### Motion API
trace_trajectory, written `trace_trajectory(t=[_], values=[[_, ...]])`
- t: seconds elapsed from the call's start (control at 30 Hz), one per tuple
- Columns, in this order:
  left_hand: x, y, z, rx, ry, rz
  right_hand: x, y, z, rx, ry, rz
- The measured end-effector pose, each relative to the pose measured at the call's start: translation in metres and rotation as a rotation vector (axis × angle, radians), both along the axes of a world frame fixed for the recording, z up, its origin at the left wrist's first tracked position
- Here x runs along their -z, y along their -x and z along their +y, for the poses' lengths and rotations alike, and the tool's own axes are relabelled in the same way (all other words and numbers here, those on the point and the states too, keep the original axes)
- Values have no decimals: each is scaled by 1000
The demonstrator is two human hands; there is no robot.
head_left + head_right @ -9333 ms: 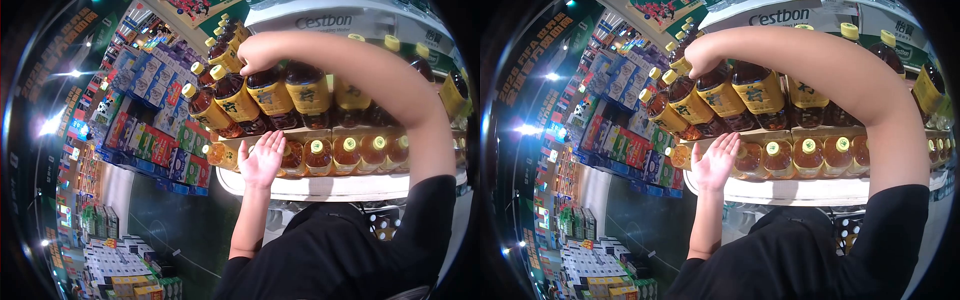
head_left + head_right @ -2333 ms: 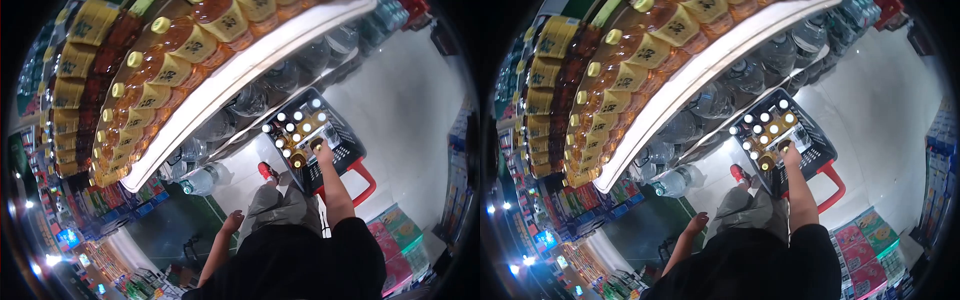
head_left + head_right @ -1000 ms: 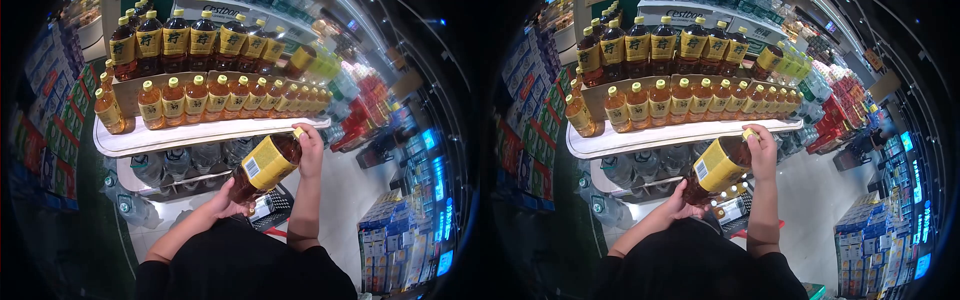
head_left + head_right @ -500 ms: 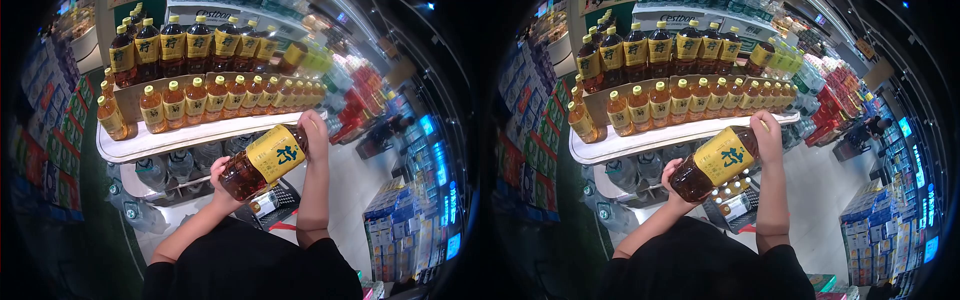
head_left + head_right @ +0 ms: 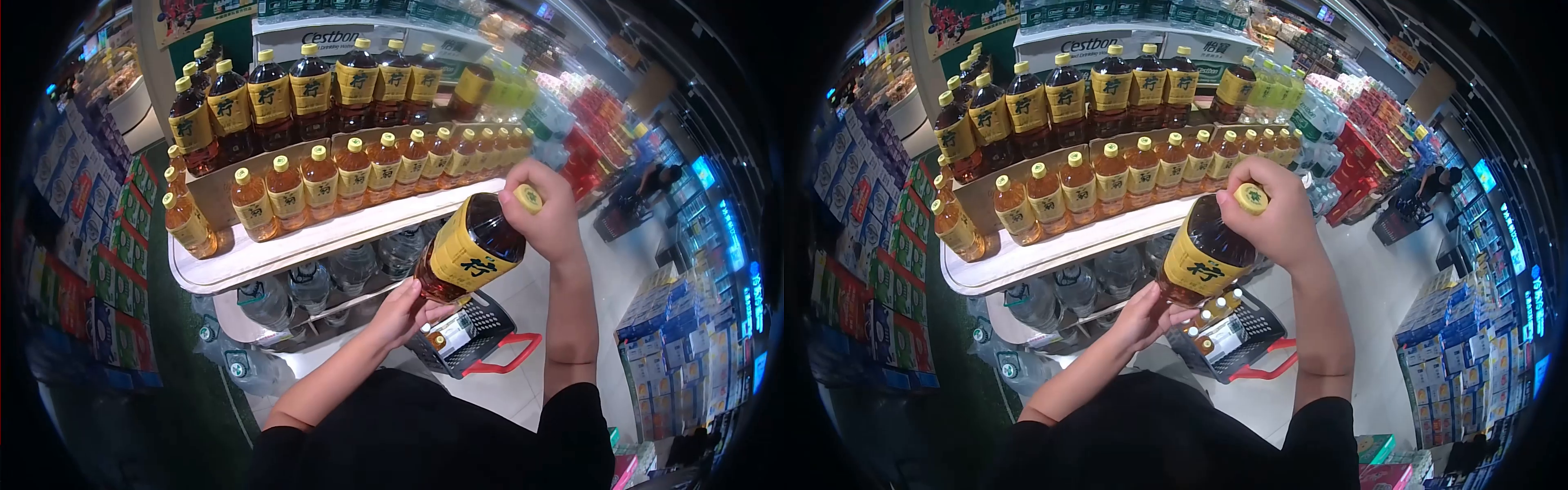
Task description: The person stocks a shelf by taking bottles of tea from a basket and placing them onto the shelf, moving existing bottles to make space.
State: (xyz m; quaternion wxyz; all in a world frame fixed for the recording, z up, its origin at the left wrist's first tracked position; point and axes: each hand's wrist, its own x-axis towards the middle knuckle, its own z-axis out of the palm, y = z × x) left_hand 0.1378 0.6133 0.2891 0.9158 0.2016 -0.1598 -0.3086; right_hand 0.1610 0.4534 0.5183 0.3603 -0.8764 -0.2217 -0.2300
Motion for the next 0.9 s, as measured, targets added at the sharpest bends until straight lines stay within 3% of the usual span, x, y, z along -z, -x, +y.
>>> trace_trajectory(t=[0.17,0.27,0.4,0.53,0.73,0.9], values=[[-15,-38,-14,-141,-13,33,-8,-24,-24,127,-52,166],[-23,-72,-26,-147,-17,113,-7,-51,-33,142,-42,78],[-29,-120,-50,-100,59,218,-18,-110,-62,57,-97,166],[-58,-168,-78,-118,-69,395,-32,-180,-94,103,-41,109],[-76,-258,-107,23,177,380,-51,-257,-122,53,19,3],[-66,-310,-134,-103,245,456,-51,-304,-126,69,69,-86]])
